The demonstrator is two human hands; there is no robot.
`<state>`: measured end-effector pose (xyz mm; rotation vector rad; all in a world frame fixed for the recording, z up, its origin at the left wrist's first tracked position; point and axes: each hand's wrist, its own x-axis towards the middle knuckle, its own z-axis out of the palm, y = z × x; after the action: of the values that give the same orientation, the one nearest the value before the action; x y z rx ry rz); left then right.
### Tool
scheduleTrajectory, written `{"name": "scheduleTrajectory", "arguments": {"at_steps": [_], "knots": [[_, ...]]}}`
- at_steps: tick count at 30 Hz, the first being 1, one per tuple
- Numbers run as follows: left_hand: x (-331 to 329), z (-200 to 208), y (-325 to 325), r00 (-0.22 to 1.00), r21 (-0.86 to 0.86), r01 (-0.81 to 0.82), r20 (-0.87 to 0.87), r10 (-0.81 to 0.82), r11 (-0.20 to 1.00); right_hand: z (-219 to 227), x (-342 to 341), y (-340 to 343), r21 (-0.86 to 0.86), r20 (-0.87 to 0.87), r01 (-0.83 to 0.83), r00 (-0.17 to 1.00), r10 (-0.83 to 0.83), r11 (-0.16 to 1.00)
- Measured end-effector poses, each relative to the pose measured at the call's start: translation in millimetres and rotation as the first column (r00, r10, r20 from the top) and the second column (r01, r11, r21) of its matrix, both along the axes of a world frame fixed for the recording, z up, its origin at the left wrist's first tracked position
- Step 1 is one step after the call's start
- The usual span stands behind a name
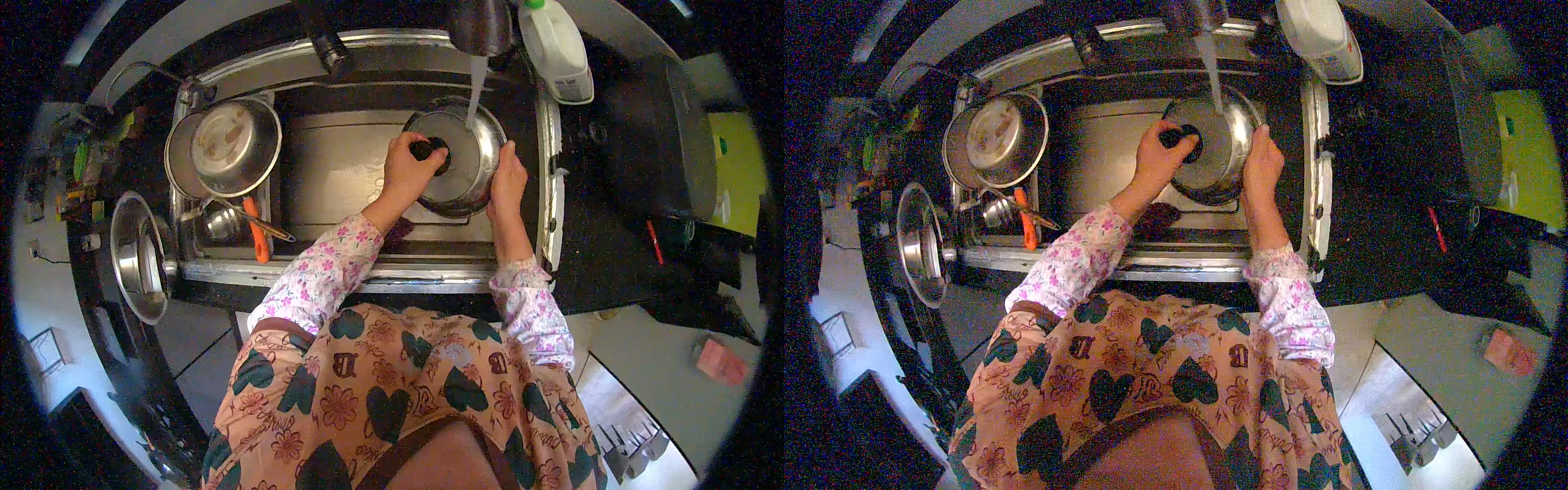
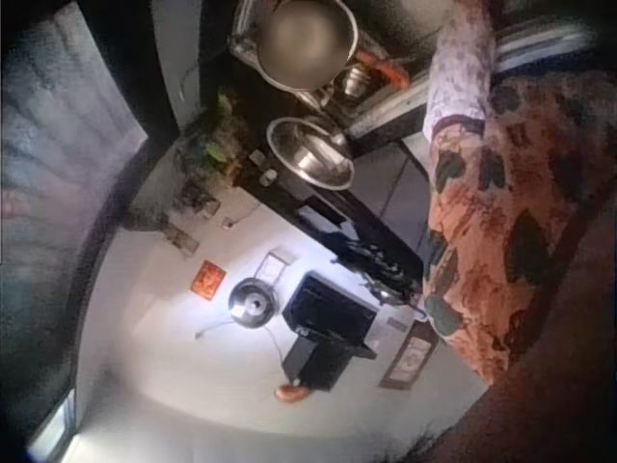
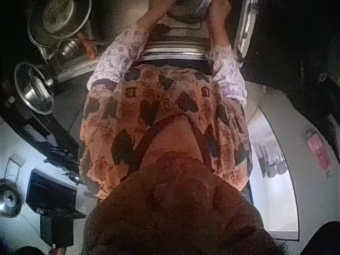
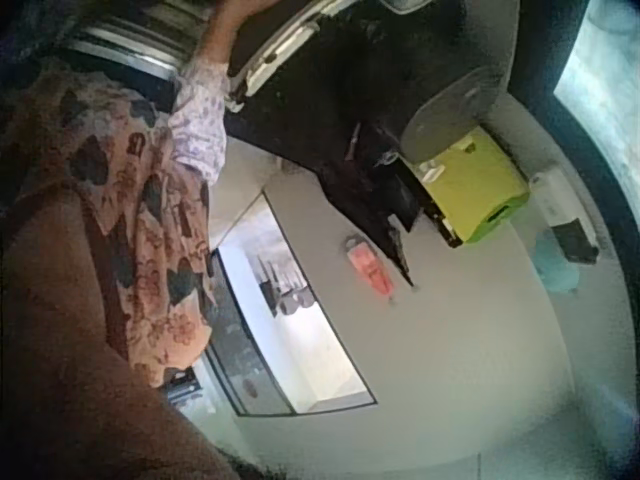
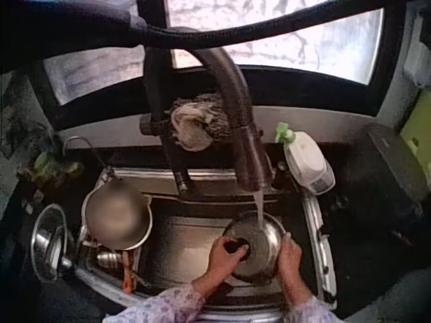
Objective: The person washes a white bowl, a metal bowl, and a metal lid under running water in a kitchen sink. They rinse each item thoroughly and place them aside in the sink area.
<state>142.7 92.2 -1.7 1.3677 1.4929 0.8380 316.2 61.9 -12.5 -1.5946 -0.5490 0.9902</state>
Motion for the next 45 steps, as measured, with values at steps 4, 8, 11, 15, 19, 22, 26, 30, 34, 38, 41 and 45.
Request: {"name": "scheduleTrajectory", "arguments": {"at_steps": [4, 8, 11, 15, 19, 22, 26, 30, 34, 38, 41, 45], "knots": [[18.1, 18.7, -1.5, 0.917, 0.316, 0.222, -0.389, -0.087, 0.922, -5.1, 2.1, 4.7, 0.107, -0.118, 0.011, 0.993, 0.002, 0.994], [57.4, 10.1, -7.3, 0.875, 0.515, 0.396, -0.463, -0.142, 0.76, -12.1, -7.4, 14.6, 0.099, -0.118, 0.025, 0.993, -0.014, 0.995], [63.7, -5.0, 1.5, 0.914, 0.453, 0.368, -0.336, -0.227, 0.812, -9.3, -11.9, 23.5, 0.177, -0.146, 0.059, 0.989, -0.033, 0.982], [62.0, -31.8, 11.8, 0.977, 0.243, 0.188, 0.048, -0.206, 0.952, 3.5, -27.3, 31.7, 0.139, 0.254, -0.096, 0.965, 0.058, 0.986], [30.1, -3.7, 12.3, 0.678, -0.442, 0.101, 0.686, 0.264, 0.891, 10.0, -60.8, 32.4, -0.153, 0.756, -0.388, 0.546, 0.361, 0.909], [-1.5, -30.3, 28.4, 0.601, -0.523, 0.112, 0.712, 0.361, 0.845, -0.4, -82.5, 18.5, -0.373, 0.776, -0.637, 0.185, 0.603, 0.675], [-46.6, -44.8, 21.6, 0.608, -0.541, 0.009, 0.67, 0.425, 0.841, 6.0, -77.0, -7.1, -0.129, 0.785, -0.847, 0.23, 0.575, 0.515], [-64.3, -40.5, 9.6, 0.424, -0.601, 0.13, 0.753, 0.504, 0.788, -22.0, -42.8, 4.0, -0.211, 0.907, -0.684, 0.129, 0.4, 0.698], [-42.8, -42.5, -9.1, 0.377, -0.646, 0.287, 0.755, 0.537, 0.707, -7.4, -61.5, 39.3, -0.248, 0.936, -0.542, 0.078, 0.342, 0.803], [-33.5, -58.0, -0.9, 0.328, -0.589, 0.274, 0.8, 0.502, 0.76, -9.0, -80.4, 26.1, -0.26, 0.863, -0.804, 0.055, 0.502, 0.535], [-51.6, -59.9, 7.2, 0.344, -0.575, 0.22, 0.801, 0.489, 0.788, 20.5, -68.3, -16.4, -0.324, 0.725, -0.863, 0.037, 0.688, 0.388], [-66.2, -34.7, 14.5, 0.524, -0.519, 0.118, 0.757, 0.391, 0.847, 18.5, 2.5, -21.3, -0.303, 0.767, -0.791, 0.128, 0.628, 0.532]]}}
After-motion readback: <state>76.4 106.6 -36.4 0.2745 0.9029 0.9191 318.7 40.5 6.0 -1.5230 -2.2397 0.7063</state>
